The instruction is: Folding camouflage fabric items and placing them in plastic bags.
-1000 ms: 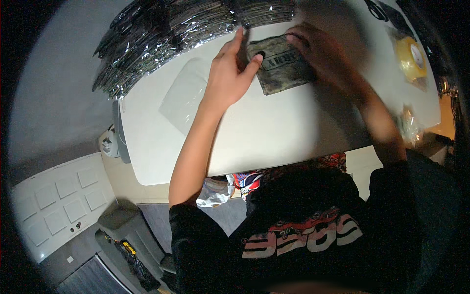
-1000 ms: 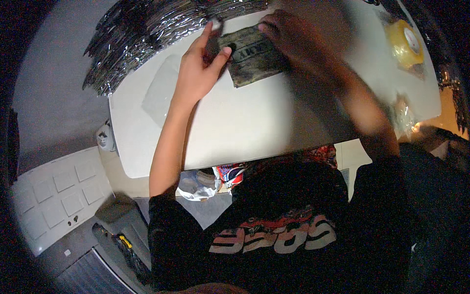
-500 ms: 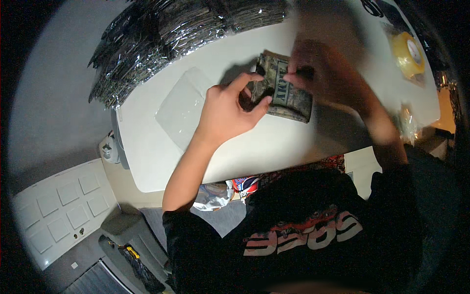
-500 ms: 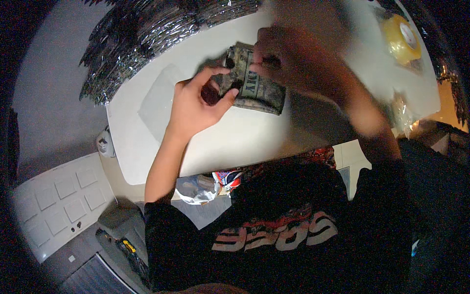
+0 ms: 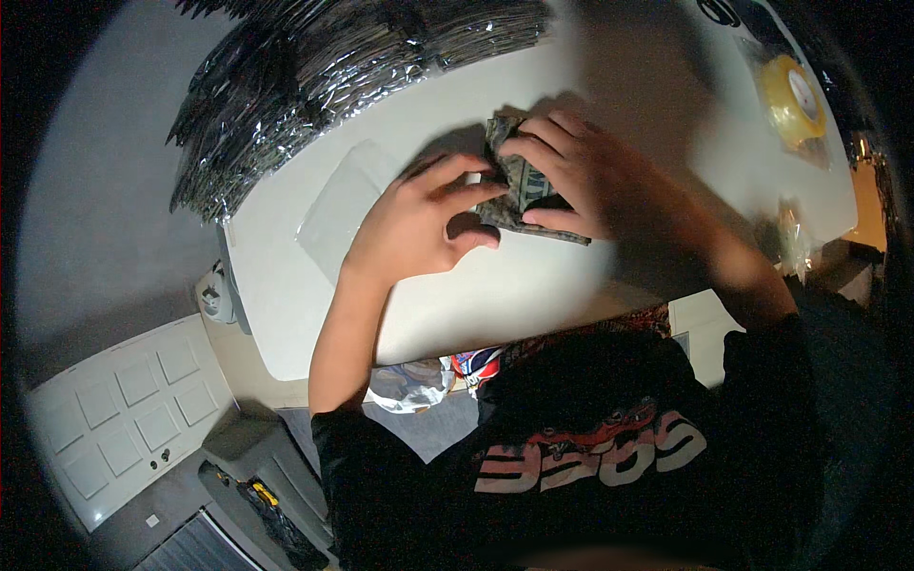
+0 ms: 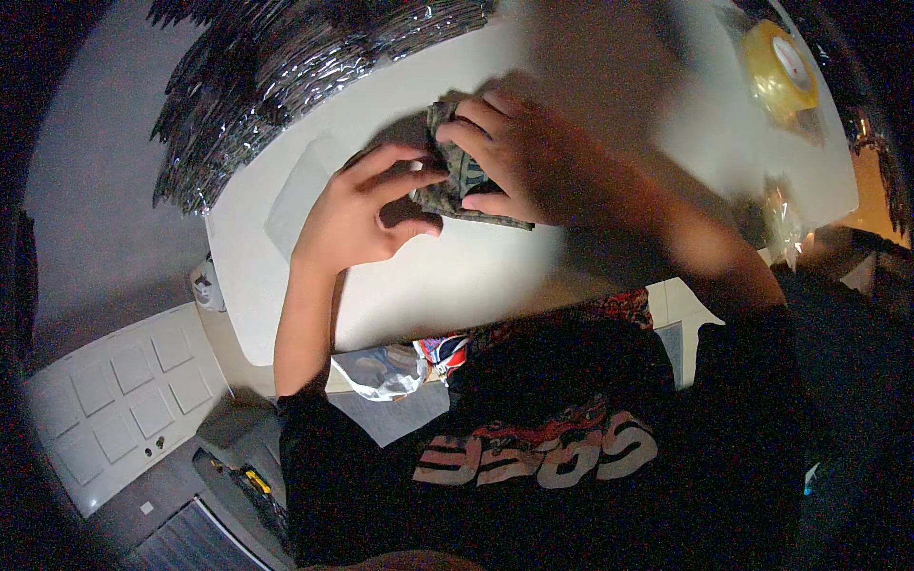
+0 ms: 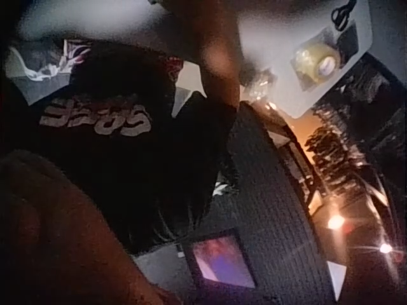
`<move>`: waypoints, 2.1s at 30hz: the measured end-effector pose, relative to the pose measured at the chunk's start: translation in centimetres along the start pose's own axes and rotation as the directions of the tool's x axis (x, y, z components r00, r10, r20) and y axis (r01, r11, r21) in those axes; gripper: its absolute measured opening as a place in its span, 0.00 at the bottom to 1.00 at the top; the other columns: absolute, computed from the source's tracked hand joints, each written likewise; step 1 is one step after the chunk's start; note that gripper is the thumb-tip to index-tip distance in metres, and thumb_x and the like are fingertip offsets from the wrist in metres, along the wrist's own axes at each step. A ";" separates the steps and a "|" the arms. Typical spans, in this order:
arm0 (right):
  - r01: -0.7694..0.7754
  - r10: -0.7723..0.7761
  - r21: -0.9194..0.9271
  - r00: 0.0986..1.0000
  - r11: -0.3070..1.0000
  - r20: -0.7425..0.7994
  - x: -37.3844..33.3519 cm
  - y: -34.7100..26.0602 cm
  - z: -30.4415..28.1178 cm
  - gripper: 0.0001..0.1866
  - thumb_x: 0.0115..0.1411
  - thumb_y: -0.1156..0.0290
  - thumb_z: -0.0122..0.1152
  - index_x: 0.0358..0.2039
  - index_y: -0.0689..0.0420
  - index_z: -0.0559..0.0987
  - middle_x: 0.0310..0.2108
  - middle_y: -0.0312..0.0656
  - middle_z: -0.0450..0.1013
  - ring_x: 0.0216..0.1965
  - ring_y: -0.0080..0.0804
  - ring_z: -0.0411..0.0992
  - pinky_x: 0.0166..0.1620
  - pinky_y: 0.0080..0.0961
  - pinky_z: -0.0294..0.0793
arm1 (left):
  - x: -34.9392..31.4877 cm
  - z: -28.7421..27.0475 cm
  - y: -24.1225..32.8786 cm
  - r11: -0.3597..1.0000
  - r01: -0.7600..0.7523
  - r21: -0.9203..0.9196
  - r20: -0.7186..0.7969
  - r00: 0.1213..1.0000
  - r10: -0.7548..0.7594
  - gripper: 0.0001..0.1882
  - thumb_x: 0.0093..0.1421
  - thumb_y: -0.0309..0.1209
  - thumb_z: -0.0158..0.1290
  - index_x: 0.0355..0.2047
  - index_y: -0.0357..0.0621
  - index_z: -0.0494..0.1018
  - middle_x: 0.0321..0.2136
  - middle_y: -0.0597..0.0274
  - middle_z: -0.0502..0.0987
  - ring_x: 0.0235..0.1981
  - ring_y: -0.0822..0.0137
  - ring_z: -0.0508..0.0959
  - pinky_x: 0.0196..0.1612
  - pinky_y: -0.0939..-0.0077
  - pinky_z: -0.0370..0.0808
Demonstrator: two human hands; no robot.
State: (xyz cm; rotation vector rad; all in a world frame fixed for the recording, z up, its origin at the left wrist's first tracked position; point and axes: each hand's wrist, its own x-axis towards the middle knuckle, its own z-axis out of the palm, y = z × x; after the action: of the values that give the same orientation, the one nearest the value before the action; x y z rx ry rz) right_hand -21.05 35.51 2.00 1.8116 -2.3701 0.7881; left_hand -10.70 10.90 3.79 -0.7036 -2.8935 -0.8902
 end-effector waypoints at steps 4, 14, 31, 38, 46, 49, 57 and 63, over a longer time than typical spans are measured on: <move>-0.008 0.006 0.039 0.998 0.999 0.057 -0.1 -0.5 -0.5 0.28 0.52 0.63 0.76 0.49 0.61 0.75 0.52 0.51 0.68 0.55 0.49 0.68 0.57 0.42 0.70 | 0.1 0.3 0.0 0.954 -0.213 0.213 -0.029 0.974 0.224 0.16 0.51 0.33 0.66 0.41 0.46 0.84 0.52 0.60 0.79 0.48 0.55 0.81 0.54 0.61 0.79; -0.009 0.019 -0.114 0.996 0.993 0.086 -0.5 -1.9 -0.6 0.24 0.53 0.57 0.74 0.41 0.62 0.79 0.54 0.51 0.68 0.55 0.49 0.68 0.55 0.44 0.73 | -0.1 2.1 -0.4 0.885 -0.278 0.374 -0.146 0.924 0.352 0.14 0.51 0.27 0.65 0.40 0.49 0.85 0.39 0.68 0.86 0.35 0.66 0.84 0.45 0.66 0.84; -0.025 0.047 -0.100 0.974 0.995 0.224 -1.3 -0.8 -2.7 0.09 0.59 0.61 0.68 0.34 0.52 0.82 0.24 0.47 0.78 0.28 0.48 0.80 0.34 0.45 0.79 | -0.1 2.0 1.2 0.920 -0.126 0.372 -0.104 0.979 0.176 0.18 0.57 0.41 0.66 0.45 0.49 0.82 0.38 0.57 0.83 0.36 0.55 0.83 0.45 0.62 0.83; -0.044 0.058 -0.070 0.975 0.997 0.214 -1.0 -0.6 -3.3 0.10 0.55 0.63 0.69 0.28 0.56 0.82 0.23 0.51 0.78 0.28 0.53 0.80 0.36 0.49 0.80 | 0.1 2.0 1.7 0.967 0.241 -0.085 -0.180 0.950 -0.253 0.14 0.59 0.37 0.65 0.40 0.42 0.84 0.30 0.46 0.82 0.27 0.51 0.83 0.35 0.61 0.81; -0.204 0.189 0.127 0.975 0.971 0.120 0.4 2.3 -3.2 0.13 0.64 0.63 0.67 0.40 0.61 0.84 0.28 0.50 0.79 0.27 0.44 0.79 0.32 0.36 0.78 | 2.5 2.3 1.0 0.884 0.443 -0.146 -0.265 0.844 -0.467 0.17 0.65 0.40 0.62 0.42 0.35 0.84 0.14 0.50 0.74 0.15 0.65 0.71 0.23 0.68 0.68; -0.105 0.129 0.174 0.982 0.979 -0.135 0.6 3.3 -2.0 0.14 0.62 0.59 0.68 0.40 0.58 0.86 0.26 0.53 0.80 0.29 0.56 0.79 0.37 0.43 0.78 | 2.9 2.2 0.7 0.889 0.436 -0.141 -0.284 0.843 -0.458 0.16 0.65 0.40 0.61 0.41 0.37 0.84 0.15 0.45 0.76 0.16 0.51 0.79 0.24 0.62 0.74; -0.386 0.422 0.256 0.900 0.886 -0.105 1.2 4.0 0.0 0.16 0.61 0.59 0.69 0.39 0.60 0.86 0.24 0.50 0.79 0.26 0.45 0.79 0.35 0.39 0.78 | 3.0 2.5 0.1 0.887 0.451 -0.097 -0.330 0.826 -0.456 0.19 0.65 0.41 0.60 0.43 0.36 0.83 0.15 0.47 0.75 0.16 0.59 0.74 0.26 0.65 0.72; -0.336 0.364 0.189 0.920 0.923 -0.145 1.0 4.4 0.4 0.16 0.58 0.62 0.72 0.41 0.59 0.85 0.25 0.47 0.76 0.28 0.46 0.76 0.36 0.39 0.77 | 3.0 2.1 0.9 0.869 0.494 -0.019 -0.294 0.828 -0.478 0.21 0.65 0.44 0.60 0.44 0.35 0.82 0.17 0.43 0.77 0.21 0.46 0.80 0.29 0.58 0.75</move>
State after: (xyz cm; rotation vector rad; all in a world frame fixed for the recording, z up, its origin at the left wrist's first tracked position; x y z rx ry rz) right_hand -25.32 35.21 0.38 1.3014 -2.6090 1.1557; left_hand -12.75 13.90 3.00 0.1868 -2.8406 -0.8471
